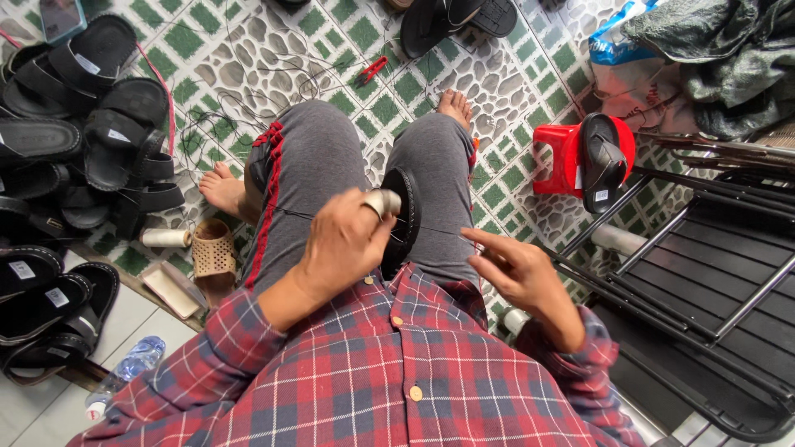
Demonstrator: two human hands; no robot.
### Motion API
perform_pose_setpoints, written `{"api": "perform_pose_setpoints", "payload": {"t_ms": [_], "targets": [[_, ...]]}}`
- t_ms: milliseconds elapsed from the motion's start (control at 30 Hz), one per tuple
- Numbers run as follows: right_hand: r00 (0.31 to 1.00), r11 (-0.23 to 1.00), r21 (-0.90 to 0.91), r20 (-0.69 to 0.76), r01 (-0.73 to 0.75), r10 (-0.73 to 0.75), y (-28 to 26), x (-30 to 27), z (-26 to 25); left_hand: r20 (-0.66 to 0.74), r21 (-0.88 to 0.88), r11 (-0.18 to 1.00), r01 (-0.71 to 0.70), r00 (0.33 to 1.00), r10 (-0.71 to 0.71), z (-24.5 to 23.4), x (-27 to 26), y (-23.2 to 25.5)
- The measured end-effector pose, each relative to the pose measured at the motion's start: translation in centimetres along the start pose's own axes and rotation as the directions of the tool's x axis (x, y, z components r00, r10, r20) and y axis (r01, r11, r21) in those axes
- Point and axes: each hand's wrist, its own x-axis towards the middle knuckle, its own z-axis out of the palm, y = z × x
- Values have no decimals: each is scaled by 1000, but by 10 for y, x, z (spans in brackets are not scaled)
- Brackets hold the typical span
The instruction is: The person stitches the sole of a black sandal using a needle and thread, pulling the thread through the material and tightening it by hand while the sandal is held between their legs.
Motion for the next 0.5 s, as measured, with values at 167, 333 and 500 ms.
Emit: {"api": "perform_pose_setpoints", "payload": {"t_ms": [167,333,500], "targets": [[980,813,577,-110,-72,165,9,8,59,134,24,999,-20,991,17,20,-18,2],[980,787,612,-98,-81,176,-9,12,71,218,-198,958,205,963,-160,31,-21,-15],[969,967,164,181,-196,166,-28,3,24,346,-279,894,351,905,-247,16,-12,-9]]}}
